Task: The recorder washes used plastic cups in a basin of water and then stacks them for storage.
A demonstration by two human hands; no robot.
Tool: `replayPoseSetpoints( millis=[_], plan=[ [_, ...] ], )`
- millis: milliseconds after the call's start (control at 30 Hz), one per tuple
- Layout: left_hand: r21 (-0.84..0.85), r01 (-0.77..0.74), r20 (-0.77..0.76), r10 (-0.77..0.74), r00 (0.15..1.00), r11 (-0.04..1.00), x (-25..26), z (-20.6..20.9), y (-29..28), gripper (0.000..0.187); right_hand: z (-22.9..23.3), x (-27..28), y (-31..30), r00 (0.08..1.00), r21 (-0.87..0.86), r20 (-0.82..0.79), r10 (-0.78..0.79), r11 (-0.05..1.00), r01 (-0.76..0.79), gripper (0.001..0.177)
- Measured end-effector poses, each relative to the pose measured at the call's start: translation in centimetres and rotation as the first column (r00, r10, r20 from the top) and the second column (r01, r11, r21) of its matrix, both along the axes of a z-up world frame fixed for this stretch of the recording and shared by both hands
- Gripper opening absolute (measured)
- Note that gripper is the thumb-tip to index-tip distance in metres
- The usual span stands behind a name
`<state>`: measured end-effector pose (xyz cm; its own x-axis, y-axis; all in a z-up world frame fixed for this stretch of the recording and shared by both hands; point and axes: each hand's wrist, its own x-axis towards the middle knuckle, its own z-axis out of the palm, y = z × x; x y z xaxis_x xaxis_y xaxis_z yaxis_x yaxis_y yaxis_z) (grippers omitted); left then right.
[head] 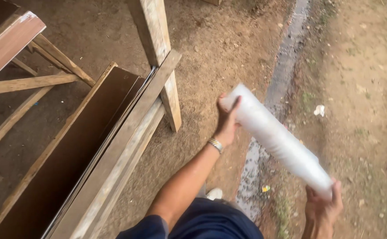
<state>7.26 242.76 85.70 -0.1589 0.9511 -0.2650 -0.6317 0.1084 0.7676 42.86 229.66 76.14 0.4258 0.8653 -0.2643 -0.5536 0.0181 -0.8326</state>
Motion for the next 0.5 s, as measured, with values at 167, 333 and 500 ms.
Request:
replayPoseSetpoints(
  millis=[167,333,500],
  plan=[
    [-0.011,-0.143,0.111,0.144,0.983,0.990,-4.8,-2.2,11.2,0.109,4.1,-4.1,14.9,0.991,0.054,0.057,0.123,0.991,-0.126,0.045],
    [0.011,-0.121,0.195,0.117,0.974,0.993,-7.1,-3.6,24.3,0.100,4.9,-7.1,27.3,0.981,0.084,0.149,0.123,0.987,-0.136,0.052],
    [0.057,0.019,0.118,-0.026,0.993,0.998,-5.1,-4.3,37.8,0.104,2.0,-8.0,36.5,0.996,0.085,0.077,-0.040,0.996,0.033,0.052]
  ],
)
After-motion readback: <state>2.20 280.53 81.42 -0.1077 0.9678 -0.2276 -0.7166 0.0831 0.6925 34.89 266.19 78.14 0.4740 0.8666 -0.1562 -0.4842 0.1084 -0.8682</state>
